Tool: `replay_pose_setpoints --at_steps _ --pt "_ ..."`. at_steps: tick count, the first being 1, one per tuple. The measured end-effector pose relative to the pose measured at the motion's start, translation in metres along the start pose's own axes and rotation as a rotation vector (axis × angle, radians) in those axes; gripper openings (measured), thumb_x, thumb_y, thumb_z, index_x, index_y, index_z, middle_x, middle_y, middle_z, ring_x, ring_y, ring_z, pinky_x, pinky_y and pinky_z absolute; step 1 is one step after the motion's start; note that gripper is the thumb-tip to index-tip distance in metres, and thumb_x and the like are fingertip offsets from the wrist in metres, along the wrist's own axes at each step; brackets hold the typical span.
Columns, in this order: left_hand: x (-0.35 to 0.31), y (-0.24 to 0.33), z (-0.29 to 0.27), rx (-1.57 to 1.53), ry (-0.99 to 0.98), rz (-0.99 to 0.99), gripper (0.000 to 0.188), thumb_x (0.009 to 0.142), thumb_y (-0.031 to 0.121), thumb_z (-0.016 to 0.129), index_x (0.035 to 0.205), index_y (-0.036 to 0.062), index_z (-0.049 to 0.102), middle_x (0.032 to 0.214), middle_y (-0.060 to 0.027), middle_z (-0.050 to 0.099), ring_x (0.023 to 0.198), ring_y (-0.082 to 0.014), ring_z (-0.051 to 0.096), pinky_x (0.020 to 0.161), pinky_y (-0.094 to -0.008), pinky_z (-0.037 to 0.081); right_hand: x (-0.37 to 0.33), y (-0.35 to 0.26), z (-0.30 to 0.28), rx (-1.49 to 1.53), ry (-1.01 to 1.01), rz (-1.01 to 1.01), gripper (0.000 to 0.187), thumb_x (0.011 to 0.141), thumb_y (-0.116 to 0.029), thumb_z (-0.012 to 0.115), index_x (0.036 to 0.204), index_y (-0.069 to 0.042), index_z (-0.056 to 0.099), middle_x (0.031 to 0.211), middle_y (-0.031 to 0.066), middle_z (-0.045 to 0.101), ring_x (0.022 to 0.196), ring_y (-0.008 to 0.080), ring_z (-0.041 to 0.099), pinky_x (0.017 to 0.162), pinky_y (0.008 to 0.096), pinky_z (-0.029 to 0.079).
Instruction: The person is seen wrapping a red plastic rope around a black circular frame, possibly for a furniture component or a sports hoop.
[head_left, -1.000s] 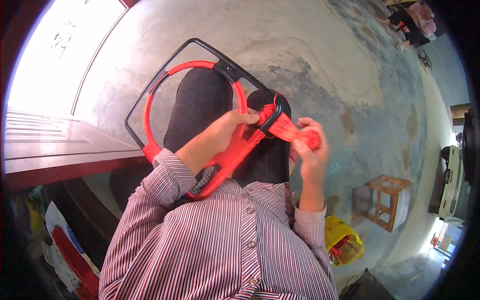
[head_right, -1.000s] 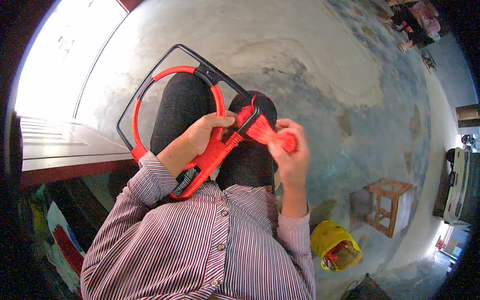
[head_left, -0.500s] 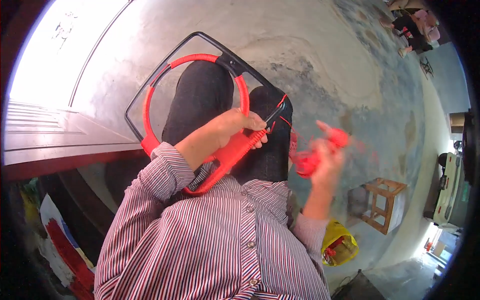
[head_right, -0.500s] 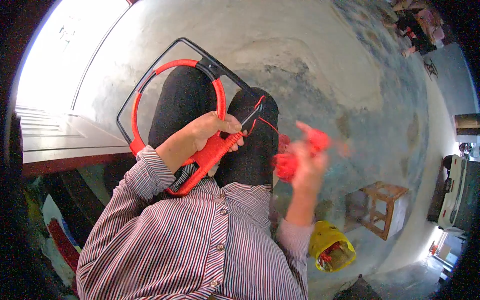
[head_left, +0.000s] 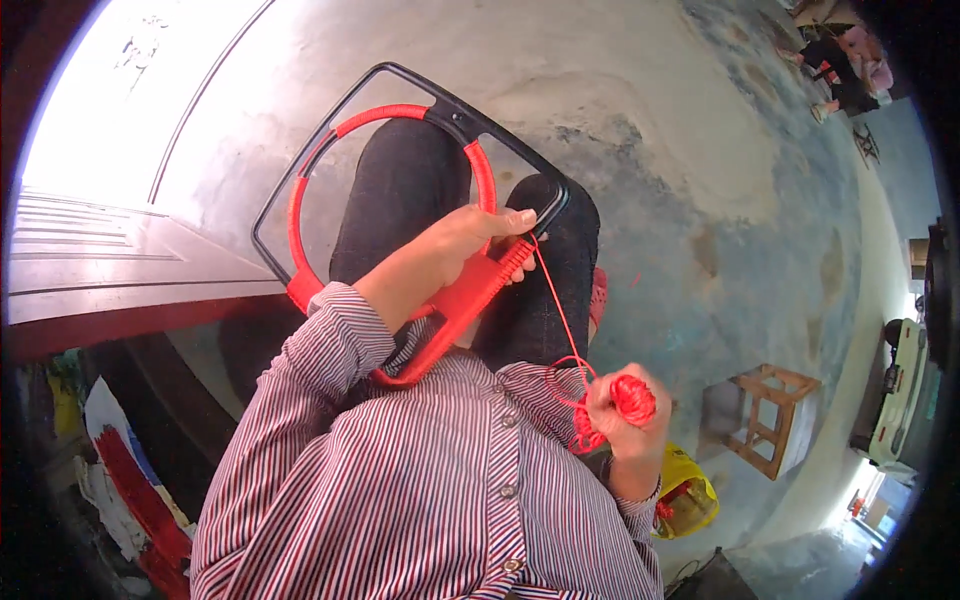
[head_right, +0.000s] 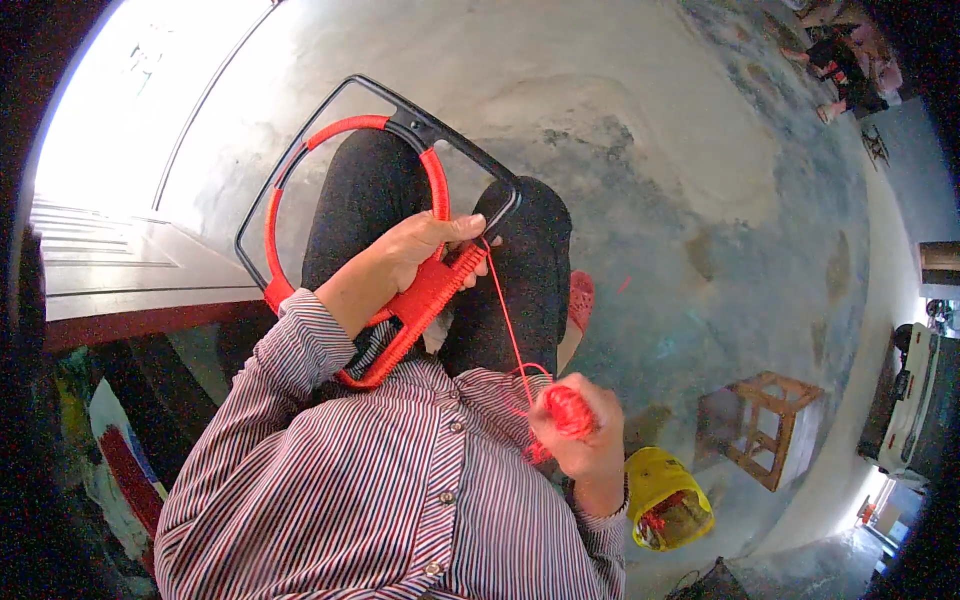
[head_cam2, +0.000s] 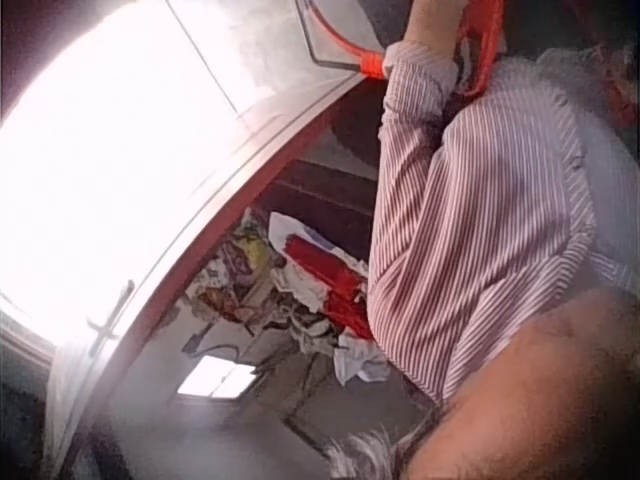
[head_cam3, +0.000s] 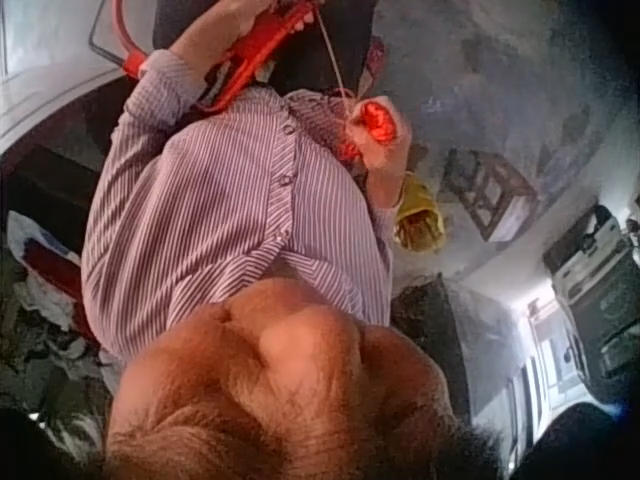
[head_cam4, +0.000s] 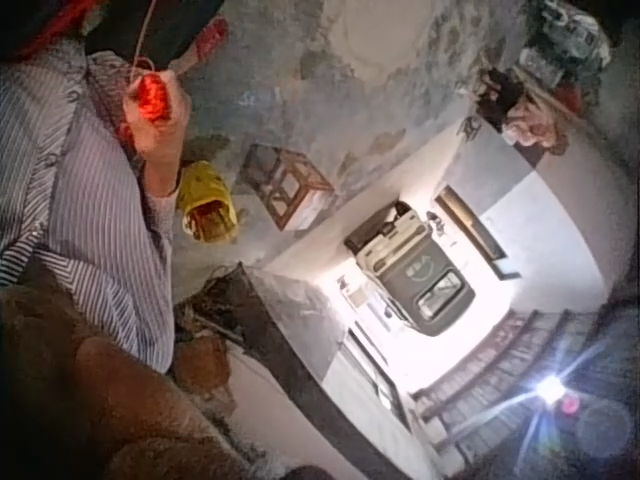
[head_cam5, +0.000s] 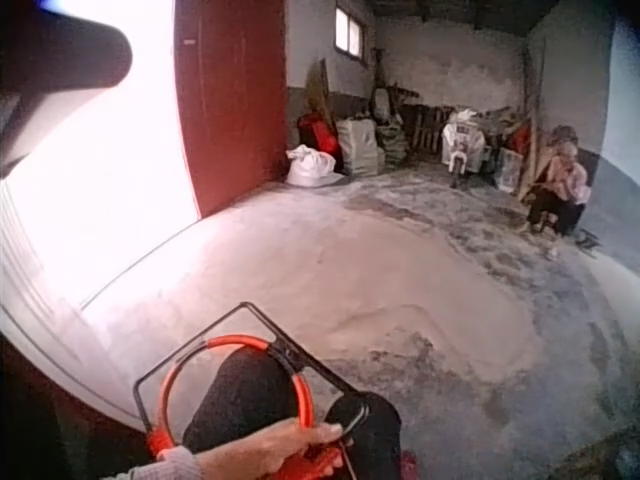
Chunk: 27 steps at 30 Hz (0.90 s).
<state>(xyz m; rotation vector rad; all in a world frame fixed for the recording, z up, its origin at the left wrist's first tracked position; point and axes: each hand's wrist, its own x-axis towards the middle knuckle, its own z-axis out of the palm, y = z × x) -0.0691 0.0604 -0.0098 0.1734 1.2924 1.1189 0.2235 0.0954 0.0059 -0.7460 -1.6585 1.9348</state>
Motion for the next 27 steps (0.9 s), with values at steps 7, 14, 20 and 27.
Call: replay_pose_setpoints --at_steps 7,14,20,27 --pt "0.005 -0.004 -0.008 0.000 -0.039 0.022 0.019 0.083 0.015 0.064 0.092 -0.0010 0.061 0.078 -0.0163 0.065 0.060 -0.0232 0.063 0.058 -0.0329 0.053 0.045 0.019 -0.065 0.246 0.549 0.048 0.025 0.081 -0.004 0.059 0.105 -0.002 0.054 0.078 0.0048 0.056 0.062 0.0135 0.053 0.063 0.0271 0.047" --pt "-0.013 -0.003 -0.006 -0.027 -0.107 0.061 0.015 0.083 0.014 0.063 0.087 -0.0005 0.059 0.075 -0.0174 0.065 0.059 -0.0237 0.063 0.058 -0.0339 0.054 0.078 0.019 0.012 -0.664 -0.361 -0.092 0.038 0.081 -0.011 0.062 0.116 0.000 0.057 0.093 0.0108 0.060 0.085 0.0266 0.060 0.078 0.0353 0.048" --pt "-0.027 -0.004 -0.008 -0.073 -0.193 0.009 0.011 0.084 0.012 0.064 0.085 0.0013 0.060 0.075 -0.0173 0.065 0.059 -0.0234 0.064 0.057 -0.0333 0.055 0.137 0.009 0.061 -0.168 0.003 -0.239 0.058 0.077 -0.003 0.059 0.133 0.002 0.044 0.109 0.0118 0.058 0.088 0.0175 0.058 0.081 0.0288 0.046" --pt "-0.022 -0.009 -0.010 -0.038 -0.173 0.016 0.012 0.083 0.012 0.065 0.085 0.0025 0.059 0.074 -0.0155 0.065 0.059 -0.0220 0.064 0.055 -0.0334 0.055 0.154 0.027 0.069 0.273 -0.109 -0.135 0.052 0.081 0.001 0.064 0.130 -0.002 0.049 0.104 0.0043 0.058 0.090 0.0106 0.055 0.085 0.0250 0.046"
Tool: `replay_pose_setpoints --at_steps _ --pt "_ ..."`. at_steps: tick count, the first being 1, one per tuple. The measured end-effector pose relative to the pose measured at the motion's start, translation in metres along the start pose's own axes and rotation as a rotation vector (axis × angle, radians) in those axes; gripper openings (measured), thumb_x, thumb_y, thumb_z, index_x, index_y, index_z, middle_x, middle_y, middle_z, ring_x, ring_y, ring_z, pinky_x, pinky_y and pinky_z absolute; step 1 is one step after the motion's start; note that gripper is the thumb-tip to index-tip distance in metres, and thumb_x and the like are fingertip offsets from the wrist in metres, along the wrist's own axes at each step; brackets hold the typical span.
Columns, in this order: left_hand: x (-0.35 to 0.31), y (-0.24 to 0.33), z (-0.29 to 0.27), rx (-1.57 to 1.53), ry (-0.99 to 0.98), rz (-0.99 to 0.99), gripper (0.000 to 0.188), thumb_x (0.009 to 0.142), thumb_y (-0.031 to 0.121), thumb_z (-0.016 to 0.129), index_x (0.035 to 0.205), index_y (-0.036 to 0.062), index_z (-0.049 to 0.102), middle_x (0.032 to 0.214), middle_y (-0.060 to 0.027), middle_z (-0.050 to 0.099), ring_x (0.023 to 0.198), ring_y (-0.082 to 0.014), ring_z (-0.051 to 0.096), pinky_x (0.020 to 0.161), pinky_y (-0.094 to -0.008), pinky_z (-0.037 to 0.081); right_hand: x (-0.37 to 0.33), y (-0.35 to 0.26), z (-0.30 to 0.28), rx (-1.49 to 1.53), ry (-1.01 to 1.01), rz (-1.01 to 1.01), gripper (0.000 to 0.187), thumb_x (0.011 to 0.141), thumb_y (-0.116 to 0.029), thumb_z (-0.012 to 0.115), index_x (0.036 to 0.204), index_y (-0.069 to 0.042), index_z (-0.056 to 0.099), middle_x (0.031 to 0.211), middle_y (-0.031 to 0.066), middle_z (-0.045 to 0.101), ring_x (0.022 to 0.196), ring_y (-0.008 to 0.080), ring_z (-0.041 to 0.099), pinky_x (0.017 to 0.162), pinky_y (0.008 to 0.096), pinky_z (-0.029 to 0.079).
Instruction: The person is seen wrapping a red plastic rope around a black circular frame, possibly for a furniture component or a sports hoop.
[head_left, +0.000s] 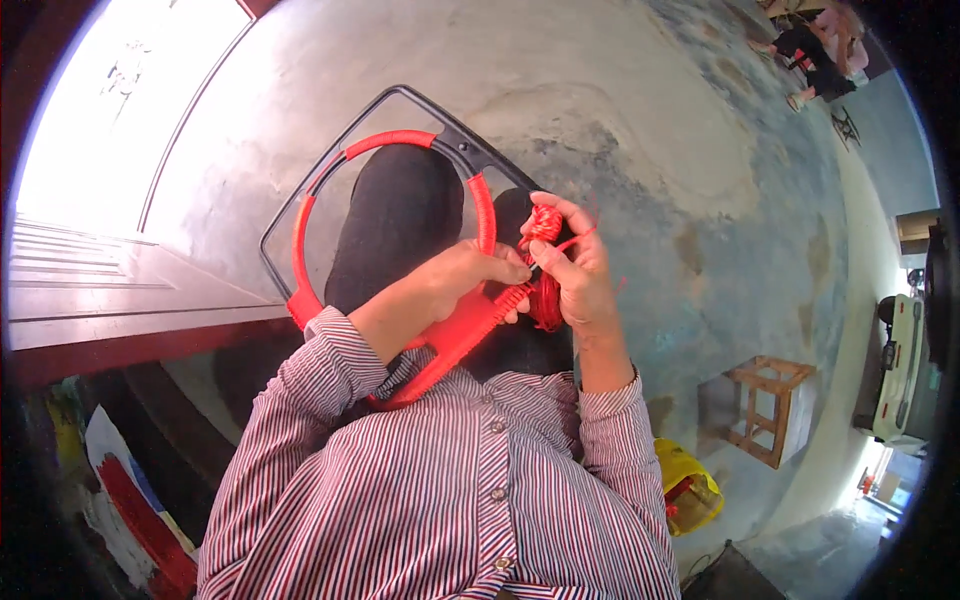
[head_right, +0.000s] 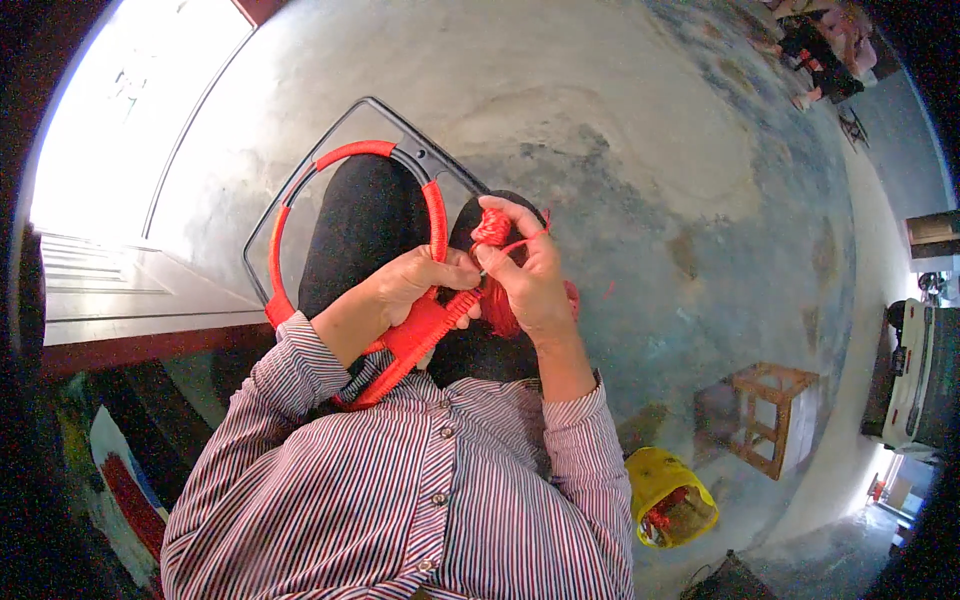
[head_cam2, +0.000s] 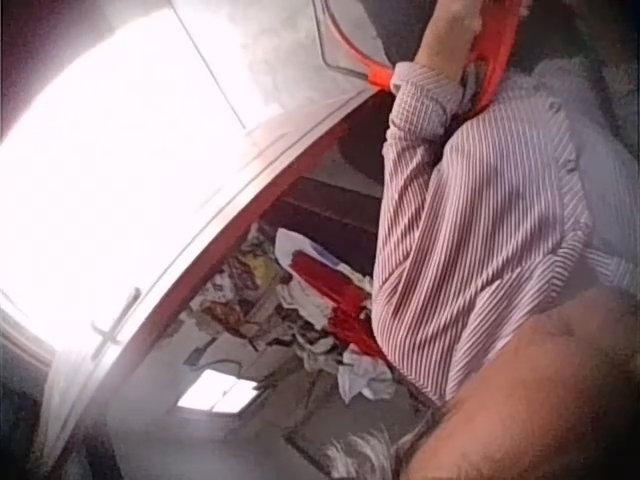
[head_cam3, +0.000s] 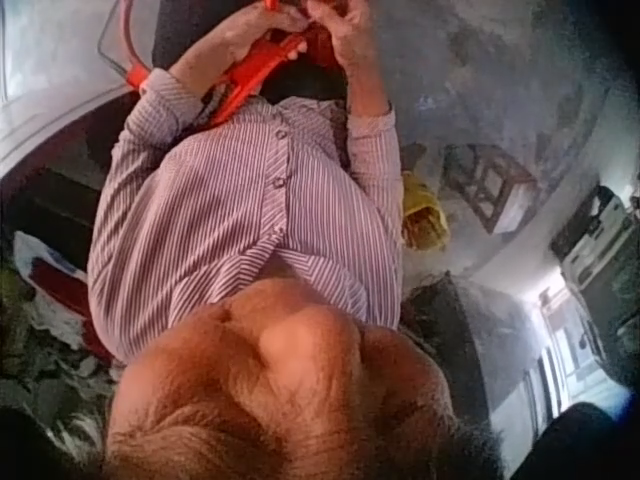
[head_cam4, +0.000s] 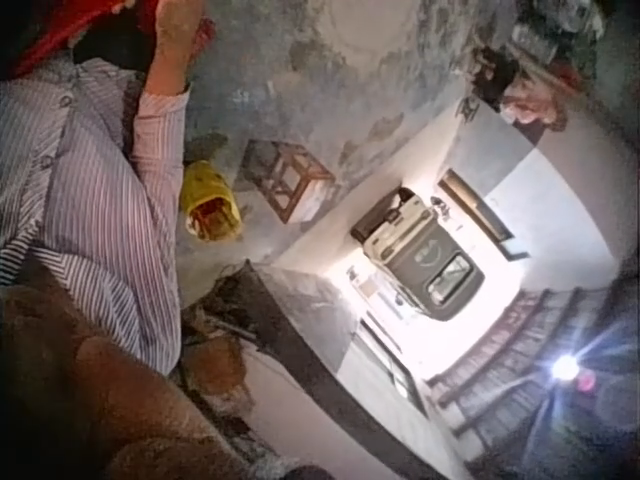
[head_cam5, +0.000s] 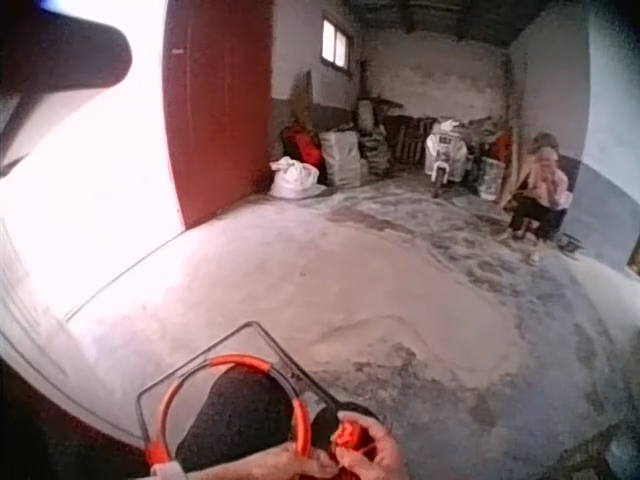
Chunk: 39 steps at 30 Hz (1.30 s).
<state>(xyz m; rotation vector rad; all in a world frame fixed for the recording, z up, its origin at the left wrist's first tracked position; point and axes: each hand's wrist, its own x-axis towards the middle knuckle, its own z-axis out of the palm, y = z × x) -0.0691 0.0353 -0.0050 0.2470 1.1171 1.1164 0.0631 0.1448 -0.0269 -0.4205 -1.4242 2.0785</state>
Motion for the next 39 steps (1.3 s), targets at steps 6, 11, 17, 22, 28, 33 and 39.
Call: replay_pose_setpoints --at_steps 6,11,17,22,28,33,39 --pt "0.000 -0.002 -0.003 0.005 -0.011 0.024 0.012 0.083 0.012 0.065 0.086 0.0011 0.060 0.073 -0.0163 0.065 0.058 -0.0223 0.064 0.056 -0.0321 0.055 0.000 -0.012 0.008 -0.277 0.224 -0.065 0.038 0.082 -0.005 0.071 0.117 -0.002 0.057 0.106 0.0066 0.062 0.093 0.0137 0.059 0.087 0.0275 0.047" --pt "0.009 -0.001 -0.003 0.043 0.007 0.026 0.013 0.083 0.012 0.063 0.088 0.0003 0.059 0.075 -0.0166 0.065 0.059 -0.0229 0.063 0.057 -0.0324 0.055 -0.019 -0.036 -0.030 -0.376 0.494 -0.366 0.040 0.079 -0.004 0.073 0.115 -0.001 0.057 0.100 0.0091 0.064 0.090 0.0142 0.061 0.083 0.0280 0.049" --pt "0.012 0.005 -0.001 0.045 0.054 0.075 0.015 0.083 0.014 0.063 0.089 0.0009 0.060 0.076 -0.0158 0.065 0.059 -0.0217 0.063 0.057 -0.0310 0.053 -0.082 -0.071 -0.092 -0.129 0.061 -0.222 0.016 0.084 -0.020 0.062 0.090 -0.007 0.055 0.080 0.0070 0.062 0.072 0.0133 0.059 0.074 0.0297 0.050" --pt "0.011 0.009 0.001 0.012 0.110 0.067 0.016 0.083 0.015 0.064 0.089 0.0012 0.061 0.076 -0.0151 0.065 0.059 -0.0214 0.062 0.056 -0.0304 0.052 -0.155 -0.064 -0.196 0.714 0.210 -0.091 0.017 0.078 -0.012 0.057 0.093 -0.009 0.049 0.066 0.0026 0.050 0.059 0.0171 0.049 0.063 0.0333 0.049" --pt "0.014 0.011 0.002 0.037 0.100 0.065 0.016 0.082 0.016 0.064 0.088 0.0009 0.061 0.076 -0.0151 0.065 0.058 -0.0214 0.062 0.056 -0.0303 0.052 -0.158 -0.018 -0.195 0.337 1.055 -0.074 0.016 0.087 -0.019 0.060 0.096 -0.010 0.052 0.062 -0.0016 0.046 0.054 0.0105 0.045 0.054 0.0275 0.043" --pt "0.007 0.012 0.005 0.035 0.078 0.000 0.017 0.082 0.016 0.063 0.088 0.0004 0.060 0.077 -0.0159 0.065 0.059 -0.0223 0.062 0.057 -0.0314 0.053 -0.083 -0.005 -0.075 0.314 0.506 0.129 0.011 0.086 -0.013 0.062 0.093 -0.006 0.057 0.064 -0.0034 0.049 0.053 0.0095 0.047 0.049 0.0248 0.041" --pt "0.011 0.012 0.000 -0.059 0.072 0.049 0.017 0.083 0.014 0.062 0.092 0.0000 0.059 0.076 -0.0167 0.064 0.061 -0.0234 0.063 0.058 -0.0326 0.053 -0.059 -0.007 -0.041 -0.262 0.160 0.296 0.018 0.086 -0.014 0.066 0.073 -0.005 0.057 0.058 -0.0020 0.054 0.053 0.0067 0.051 0.048 0.0235 0.039"
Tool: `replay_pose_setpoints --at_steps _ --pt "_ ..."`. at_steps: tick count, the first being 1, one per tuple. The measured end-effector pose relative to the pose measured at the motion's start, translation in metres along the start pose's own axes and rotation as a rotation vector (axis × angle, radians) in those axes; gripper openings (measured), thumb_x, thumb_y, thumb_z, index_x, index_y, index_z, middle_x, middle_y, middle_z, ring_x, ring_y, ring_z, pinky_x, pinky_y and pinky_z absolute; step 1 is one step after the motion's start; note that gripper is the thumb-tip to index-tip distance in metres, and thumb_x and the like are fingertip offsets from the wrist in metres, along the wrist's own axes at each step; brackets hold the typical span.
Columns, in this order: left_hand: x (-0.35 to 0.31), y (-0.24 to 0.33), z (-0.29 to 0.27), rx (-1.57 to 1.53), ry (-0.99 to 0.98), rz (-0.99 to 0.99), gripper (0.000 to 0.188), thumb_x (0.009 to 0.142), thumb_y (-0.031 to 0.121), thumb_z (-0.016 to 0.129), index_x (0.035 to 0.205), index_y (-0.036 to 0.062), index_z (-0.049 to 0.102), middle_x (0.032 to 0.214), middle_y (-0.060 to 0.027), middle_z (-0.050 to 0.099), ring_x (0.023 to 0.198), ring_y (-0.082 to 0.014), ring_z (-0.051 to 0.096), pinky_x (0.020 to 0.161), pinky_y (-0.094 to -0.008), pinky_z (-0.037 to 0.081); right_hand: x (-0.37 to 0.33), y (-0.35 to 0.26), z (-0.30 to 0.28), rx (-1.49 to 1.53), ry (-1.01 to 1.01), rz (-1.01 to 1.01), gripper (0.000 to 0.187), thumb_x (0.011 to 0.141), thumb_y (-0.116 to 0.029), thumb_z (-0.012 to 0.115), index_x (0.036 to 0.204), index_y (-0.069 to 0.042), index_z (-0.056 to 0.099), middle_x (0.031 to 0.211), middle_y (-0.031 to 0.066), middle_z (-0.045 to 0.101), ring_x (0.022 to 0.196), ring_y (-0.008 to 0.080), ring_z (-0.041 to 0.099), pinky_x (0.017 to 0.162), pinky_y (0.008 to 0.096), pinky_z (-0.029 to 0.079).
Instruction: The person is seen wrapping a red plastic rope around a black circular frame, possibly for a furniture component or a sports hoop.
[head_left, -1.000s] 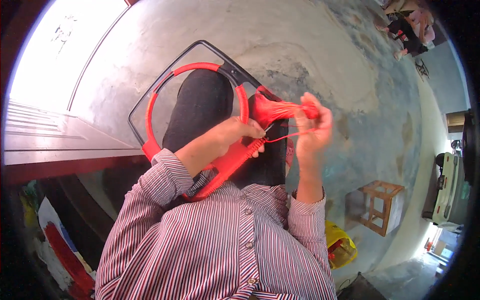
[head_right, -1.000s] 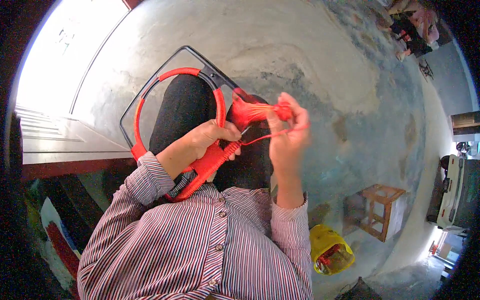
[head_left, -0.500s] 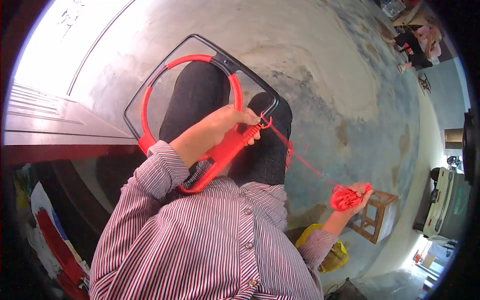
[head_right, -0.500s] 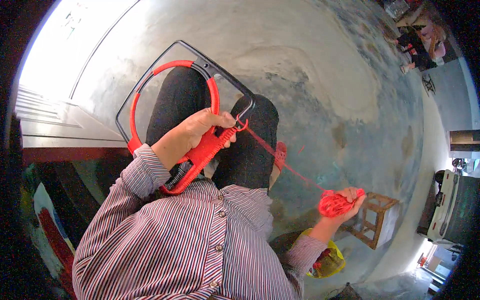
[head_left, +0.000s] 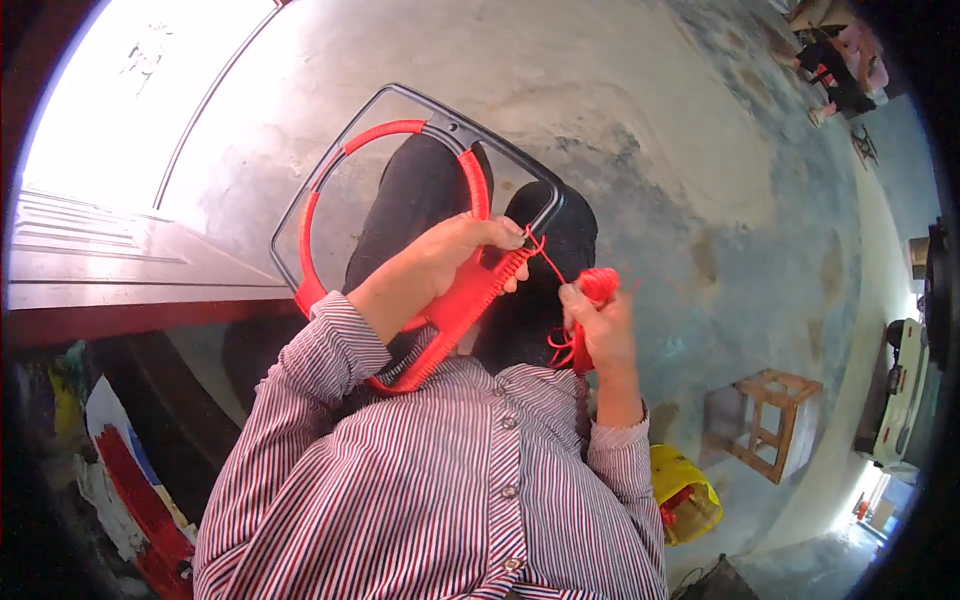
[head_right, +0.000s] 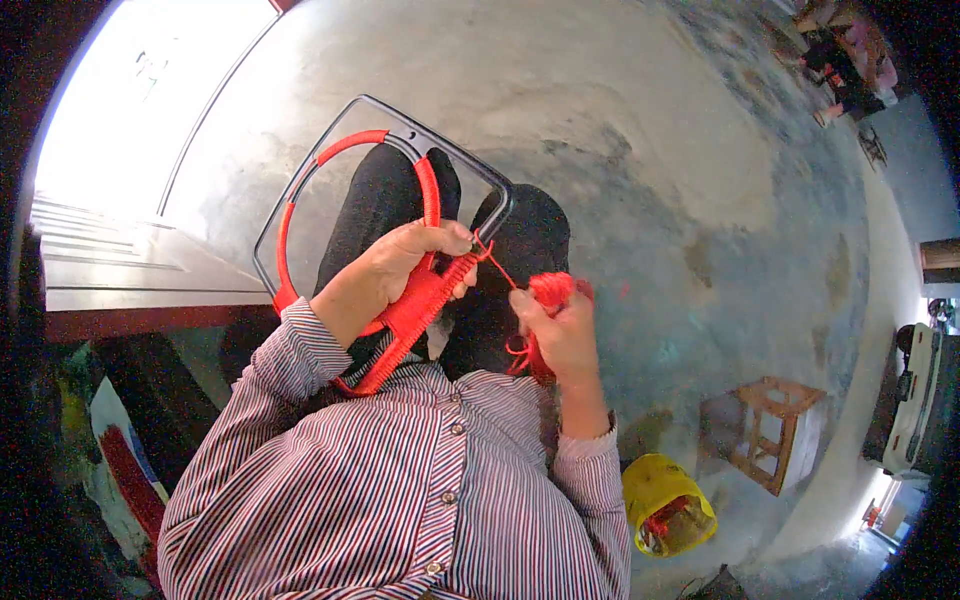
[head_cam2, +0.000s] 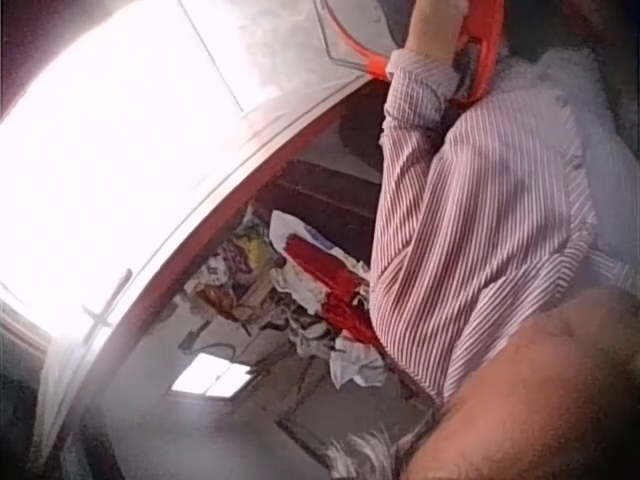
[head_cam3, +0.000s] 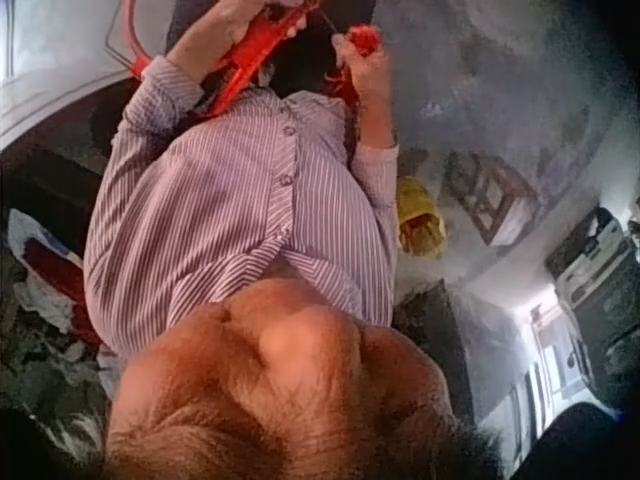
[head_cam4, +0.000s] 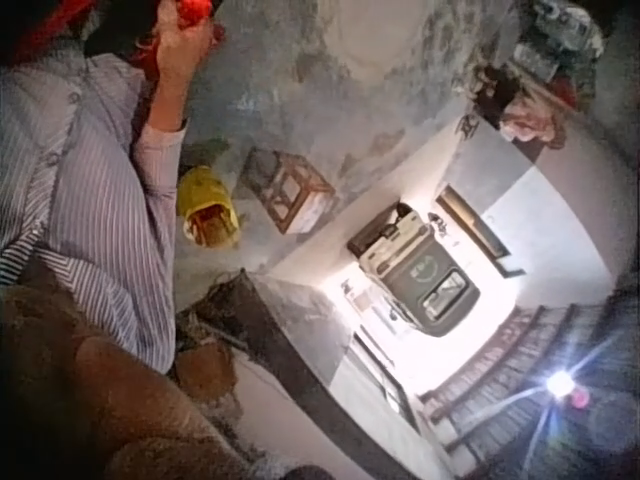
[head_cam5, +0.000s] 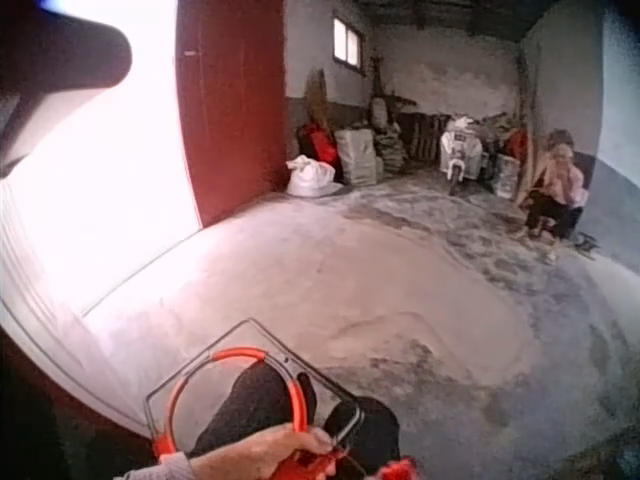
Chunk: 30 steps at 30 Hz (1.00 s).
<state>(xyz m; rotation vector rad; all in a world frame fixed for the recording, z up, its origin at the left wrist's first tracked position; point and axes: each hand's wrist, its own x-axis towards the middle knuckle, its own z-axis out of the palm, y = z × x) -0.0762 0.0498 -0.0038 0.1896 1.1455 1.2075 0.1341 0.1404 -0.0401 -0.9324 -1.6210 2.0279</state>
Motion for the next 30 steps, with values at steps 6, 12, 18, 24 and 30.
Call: replay_pose_setpoints --at_steps 6,12,18,24,30 --pt "-0.004 0.002 0.006 -0.060 0.048 -0.017 0.015 0.084 0.012 0.061 0.091 -0.0002 0.057 0.074 -0.0170 0.063 0.061 -0.0240 0.062 0.058 -0.0329 0.054 -0.036 0.019 -0.008 -0.142 -0.092 -0.078 0.022 0.080 -0.013 0.072 0.068 -0.005 0.055 0.057 -0.0026 0.052 0.053 0.0074 0.047 0.051 0.0264 0.038" --pt "0.006 -0.002 -0.001 -0.011 -0.006 -0.051 0.012 0.081 0.009 0.058 0.089 0.0003 0.057 0.073 -0.0178 0.063 0.061 -0.0240 0.063 0.059 -0.0324 0.054 0.003 0.029 -0.040 -0.230 0.287 -0.013 0.021 0.082 -0.017 0.068 0.094 -0.002 0.058 0.073 0.0018 0.058 0.065 0.0094 0.052 0.059 0.0269 0.043" --pt "0.012 -0.017 -0.009 0.040 0.033 0.176 0.037 0.078 0.011 0.059 0.112 -0.0017 0.055 0.103 -0.0132 0.063 0.091 -0.0208 0.061 0.078 -0.0327 0.050 0.042 -0.038 -0.022 -0.248 0.251 -0.343 0.023 0.089 -0.016 0.057 0.109 -0.004 0.053 0.093 0.0081 0.062 0.081 0.0172 0.059 0.071 0.0335 0.048" --pt "0.014 -0.027 -0.002 0.008 0.178 0.648 0.063 0.078 0.014 0.057 0.136 0.0009 0.036 0.127 -0.0127 0.051 0.111 -0.0218 0.053 0.094 -0.0340 0.043 0.071 -0.048 0.034 -1.109 -0.073 -0.804 0.016 0.078 -0.015 0.064 0.094 -0.011 0.064 0.107 0.0055 0.061 0.097 0.0272 0.058 0.076 0.0408 0.050" --pt "0.008 -0.016 0.000 -0.205 -0.002 0.294 0.055 0.086 0.026 0.051 0.130 -0.0049 0.043 0.117 -0.0192 0.058 0.103 -0.0320 0.059 0.095 -0.0392 0.044 0.064 -0.032 0.006 -0.546 0.576 -0.936 0.021 0.075 -0.023 0.073 0.088 -0.008 0.066 0.103 0.0069 0.060 0.098 0.0259 0.058 0.081 0.0354 0.048"
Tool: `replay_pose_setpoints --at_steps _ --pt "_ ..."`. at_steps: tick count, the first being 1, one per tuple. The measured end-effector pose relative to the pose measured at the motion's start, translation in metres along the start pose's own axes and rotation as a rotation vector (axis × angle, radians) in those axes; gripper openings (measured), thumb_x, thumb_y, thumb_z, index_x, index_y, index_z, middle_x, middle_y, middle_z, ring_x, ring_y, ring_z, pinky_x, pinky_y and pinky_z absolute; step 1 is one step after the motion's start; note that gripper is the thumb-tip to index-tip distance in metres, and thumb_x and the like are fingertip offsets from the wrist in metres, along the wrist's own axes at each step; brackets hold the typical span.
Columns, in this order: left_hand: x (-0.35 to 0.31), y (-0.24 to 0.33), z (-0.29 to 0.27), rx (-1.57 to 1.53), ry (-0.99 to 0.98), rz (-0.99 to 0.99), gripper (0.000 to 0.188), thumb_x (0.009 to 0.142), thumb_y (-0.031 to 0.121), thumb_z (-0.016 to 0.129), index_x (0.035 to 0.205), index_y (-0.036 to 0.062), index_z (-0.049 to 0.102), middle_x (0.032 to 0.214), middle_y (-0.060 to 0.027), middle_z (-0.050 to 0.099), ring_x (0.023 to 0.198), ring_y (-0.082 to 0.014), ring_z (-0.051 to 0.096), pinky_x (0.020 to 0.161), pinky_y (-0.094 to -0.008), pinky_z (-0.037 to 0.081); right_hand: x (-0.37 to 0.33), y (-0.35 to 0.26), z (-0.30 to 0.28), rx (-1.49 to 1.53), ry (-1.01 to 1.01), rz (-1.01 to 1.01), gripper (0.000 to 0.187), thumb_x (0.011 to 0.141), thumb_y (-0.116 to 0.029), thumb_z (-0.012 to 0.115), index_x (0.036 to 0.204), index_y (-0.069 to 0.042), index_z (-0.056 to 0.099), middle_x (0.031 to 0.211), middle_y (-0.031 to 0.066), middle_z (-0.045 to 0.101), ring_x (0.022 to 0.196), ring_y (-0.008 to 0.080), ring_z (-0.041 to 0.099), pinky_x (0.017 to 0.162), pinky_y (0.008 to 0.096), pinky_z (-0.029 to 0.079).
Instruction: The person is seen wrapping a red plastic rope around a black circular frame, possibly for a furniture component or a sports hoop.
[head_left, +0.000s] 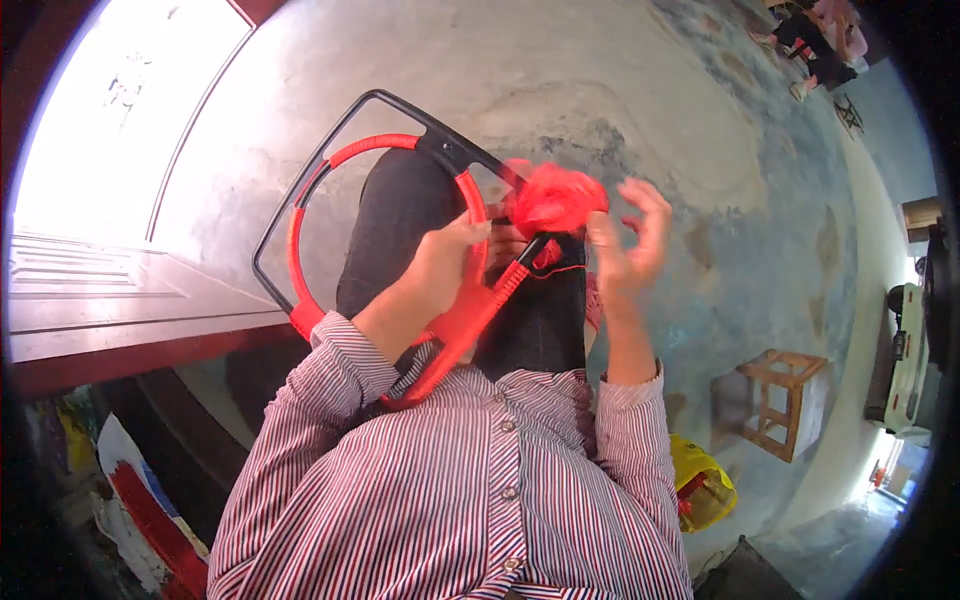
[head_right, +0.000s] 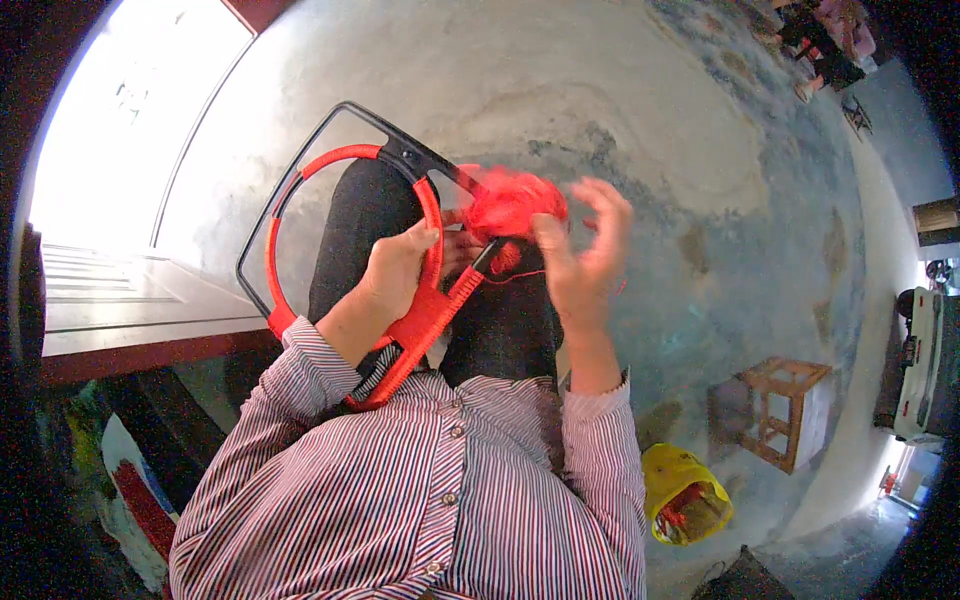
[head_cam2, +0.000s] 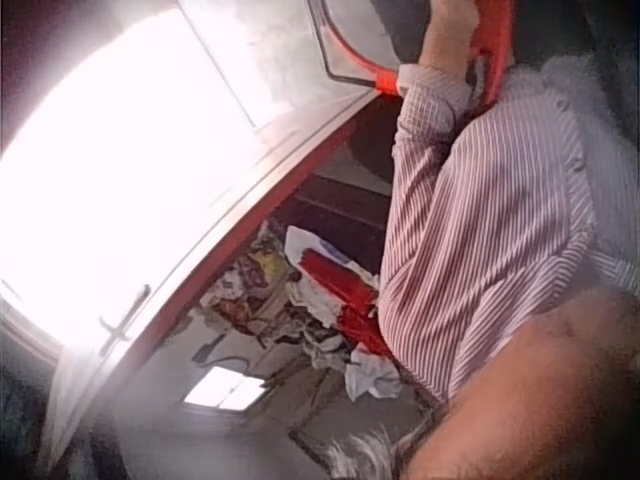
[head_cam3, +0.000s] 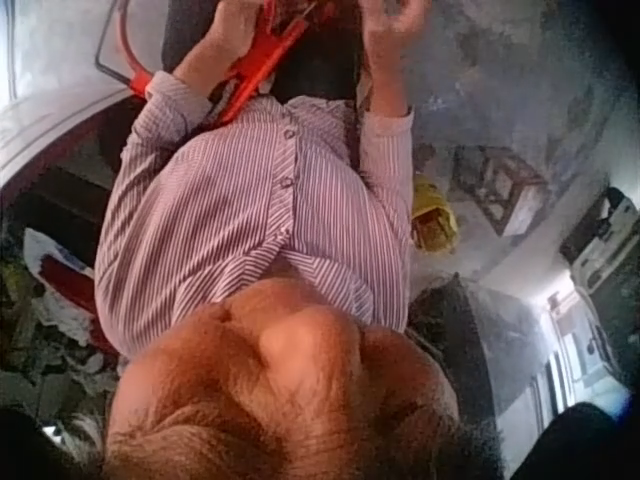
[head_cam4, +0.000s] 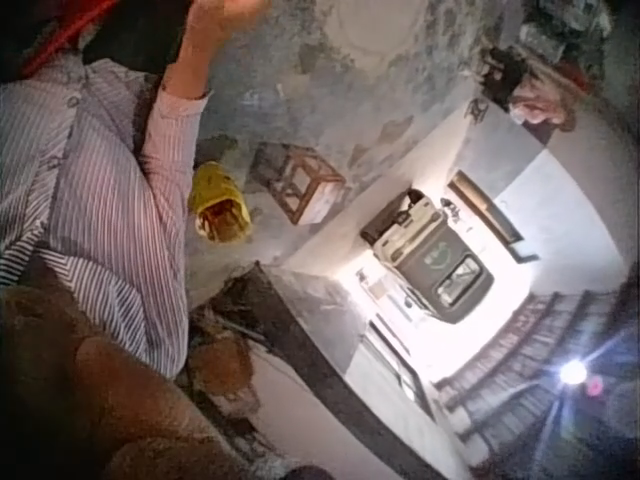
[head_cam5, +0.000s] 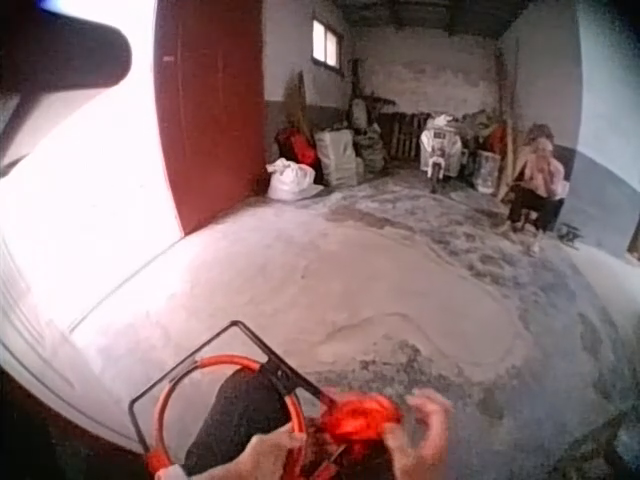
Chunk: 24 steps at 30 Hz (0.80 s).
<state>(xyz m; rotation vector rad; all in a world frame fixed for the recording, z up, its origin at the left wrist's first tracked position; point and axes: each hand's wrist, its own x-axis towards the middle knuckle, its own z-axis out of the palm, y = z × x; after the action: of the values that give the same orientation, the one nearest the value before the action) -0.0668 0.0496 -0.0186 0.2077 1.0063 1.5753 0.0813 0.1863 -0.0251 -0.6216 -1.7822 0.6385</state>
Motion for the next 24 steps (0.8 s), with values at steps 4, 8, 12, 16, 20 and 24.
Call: replay_pose_setpoints --at_steps 4,8,12,16,20,24 --pt "0.005 0.005 -0.010 -0.047 -0.014 -0.188 0.047 0.088 0.026 0.049 0.123 -0.0044 0.051 0.112 -0.0208 0.062 0.101 -0.0322 0.060 0.093 -0.0393 0.045 -0.031 0.003 -0.020 0.084 -0.341 0.447 0.030 0.075 -0.027 0.075 0.088 -0.003 0.065 0.094 0.0103 0.062 0.089 0.0256 0.060 0.077 0.0349 0.047" --pt "0.002 0.005 -0.005 0.000 0.000 -0.228 0.039 0.088 0.023 0.049 0.115 -0.0042 0.057 0.106 -0.0204 0.065 0.095 -0.0300 0.063 0.088 -0.0384 0.048 -0.042 -0.007 -0.008 0.032 -0.601 0.476 0.030 0.075 -0.025 0.074 0.087 -0.001 0.061 0.090 0.0102 0.061 0.082 0.0217 0.060 0.074 0.0325 0.047" --pt "0.006 -0.004 -0.008 0.065 0.114 -0.263 0.033 0.087 0.021 0.054 0.107 -0.0048 0.061 0.098 -0.0190 0.067 0.083 -0.0270 0.064 0.082 -0.0365 0.050 -0.045 0.004 -0.030 0.326 -0.318 0.438 0.022 0.071 -0.017 0.069 0.085 -0.002 0.059 0.098 0.0149 0.063 0.089 0.0264 0.062 0.082 0.0378 0.047" --pt "0.007 -0.004 -0.009 0.161 -0.046 -0.272 0.029 0.087 0.020 0.058 0.100 -0.0054 0.063 0.091 -0.0187 0.067 0.077 -0.0256 0.065 0.076 -0.0347 0.052 -0.040 -0.017 -0.090 1.029 -0.216 0.579 0.026 0.066 -0.013 0.064 0.088 -0.007 0.052 0.094 0.0163 0.061 0.083 0.0281 0.059 0.084 0.0447 0.047" --pt "0.008 0.003 -0.010 0.307 -0.023 -0.351 0.024 0.087 0.017 0.060 0.096 -0.0048 0.064 0.084 -0.0167 0.067 0.068 -0.0231 0.064 0.065 -0.0321 0.053 -0.038 -0.029 -0.155 1.357 -0.204 0.584 0.026 0.070 -0.013 0.060 0.091 -0.007 0.046 0.084 0.0111 0.059 0.068 0.0214 0.055 0.070 0.0383 0.049" --pt "0.006 0.006 -0.007 0.337 -0.018 -0.317 0.020 0.086 0.014 0.062 0.095 -0.0040 0.065 0.080 -0.0156 0.066 0.065 -0.0221 0.064 0.062 -0.0317 0.053 -0.035 -0.014 -0.179 1.229 0.069 0.713 0.025 0.076 -0.012 0.059 0.099 -0.007 0.051 0.081 0.0069 0.056 0.062 0.0137 0.050 0.057 0.0282 0.046"
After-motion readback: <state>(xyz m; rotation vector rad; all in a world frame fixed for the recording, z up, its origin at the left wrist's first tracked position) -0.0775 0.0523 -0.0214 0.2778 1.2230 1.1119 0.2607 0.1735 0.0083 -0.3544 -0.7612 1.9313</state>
